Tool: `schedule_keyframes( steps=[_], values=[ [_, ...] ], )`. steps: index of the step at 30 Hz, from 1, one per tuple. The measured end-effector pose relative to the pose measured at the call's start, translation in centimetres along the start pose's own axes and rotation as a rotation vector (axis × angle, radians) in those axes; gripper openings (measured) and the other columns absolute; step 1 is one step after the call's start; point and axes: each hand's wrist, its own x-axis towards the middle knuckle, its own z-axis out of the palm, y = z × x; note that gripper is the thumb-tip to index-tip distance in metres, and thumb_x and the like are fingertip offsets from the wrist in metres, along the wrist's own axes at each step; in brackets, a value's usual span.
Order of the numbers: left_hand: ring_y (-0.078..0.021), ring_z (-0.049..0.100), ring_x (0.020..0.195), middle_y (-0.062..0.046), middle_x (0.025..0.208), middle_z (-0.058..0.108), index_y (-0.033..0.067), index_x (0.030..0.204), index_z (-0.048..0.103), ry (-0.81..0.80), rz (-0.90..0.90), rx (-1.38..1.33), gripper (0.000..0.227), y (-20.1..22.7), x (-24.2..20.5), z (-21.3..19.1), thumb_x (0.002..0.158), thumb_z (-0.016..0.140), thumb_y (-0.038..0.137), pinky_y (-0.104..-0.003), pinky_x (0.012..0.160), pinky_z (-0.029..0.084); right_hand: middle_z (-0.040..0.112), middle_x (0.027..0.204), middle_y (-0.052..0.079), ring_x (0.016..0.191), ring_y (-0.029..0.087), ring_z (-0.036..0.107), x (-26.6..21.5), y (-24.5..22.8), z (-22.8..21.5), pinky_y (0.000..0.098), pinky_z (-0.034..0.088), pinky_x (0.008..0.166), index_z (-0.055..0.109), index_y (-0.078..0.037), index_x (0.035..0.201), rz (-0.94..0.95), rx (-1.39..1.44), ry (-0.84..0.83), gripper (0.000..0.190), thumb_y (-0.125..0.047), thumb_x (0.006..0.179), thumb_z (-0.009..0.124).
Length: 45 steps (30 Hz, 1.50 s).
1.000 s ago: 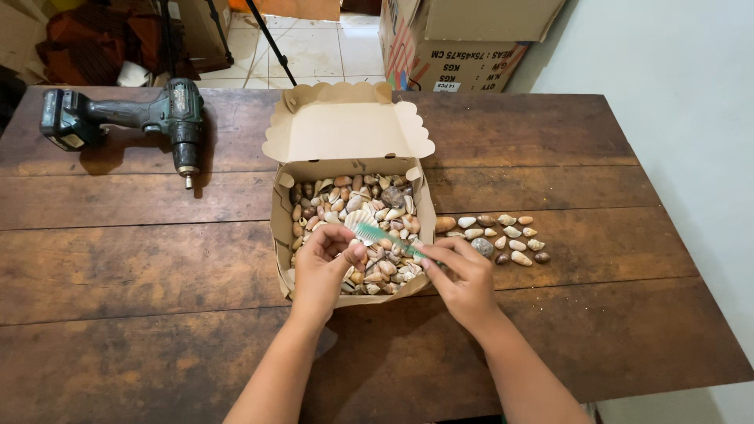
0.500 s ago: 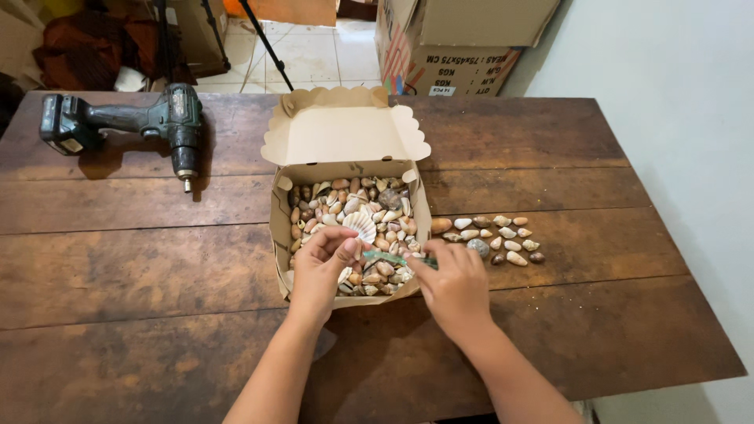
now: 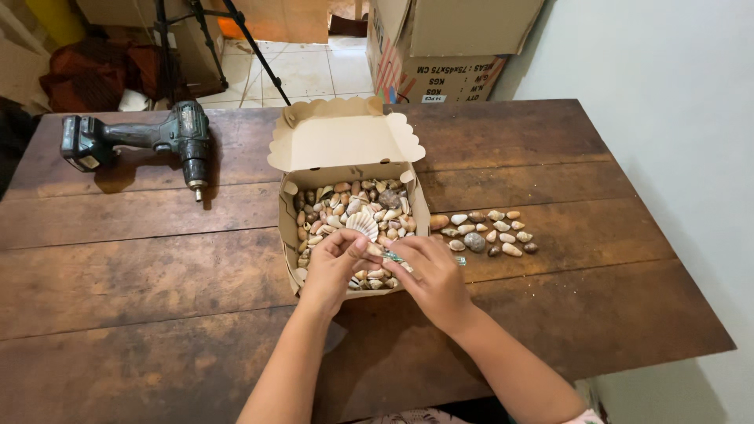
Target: The person uses a toothbrush to scrub individual seashells taken from a cardboard box. They hold each shell in one hand and brush it with the other, then place the cleaned shell on the wooden table. The process is repeated for several shells throughout the clip.
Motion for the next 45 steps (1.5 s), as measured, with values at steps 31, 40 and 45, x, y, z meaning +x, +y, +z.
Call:
schedule_keyframes(
  steps=[31,40,45],
  values=[
    [-0.0212,0.058,0.067,-0.015,0.081,0.059,-0.0006,0.088,0.055,0.095,-0.105,0.16,0.011,0.3,-0.1,0.3,0.086,0.049,0.008,-0.029,0.063,0.053,0.055,0.08,0.009,0.075,0.021,0.048,-4.4,12.8,-5.3,0.0312,0.04,0.071,0.061,-0.005,0.079,0.207,0.03,-0.167,0.007,-0.01,0.076,0.065],
    [-0.0215,0.058,0.065,-0.015,0.079,0.06,-0.0007,0.085,0.056,0.108,-0.109,0.192,0.011,0.5,-0.1,0.7,0.086,0.048,0.007,-0.03,0.062,0.053,0.048,0.082,0.005,0.077,0.023,0.041,-5.8,13.0,-3.6,0.0336,0.034,0.065,0.065,-0.011,0.084,0.079,-0.006,-0.366,0.012,-0.022,0.078,0.065],
    [-0.0206,0.058,0.065,-0.014,0.079,0.061,0.0002,0.087,0.057,0.097,-0.116,0.191,0.011,0.7,-0.2,0.8,0.084,0.049,0.008,-0.029,0.063,0.052,0.046,0.082,0.007,0.074,0.024,0.041,-6.6,13.6,-2.7,0.0348,0.035,0.065,0.063,-0.008,0.091,0.0,-0.106,-0.415,0.024,-0.001,0.068,0.068]
  ],
)
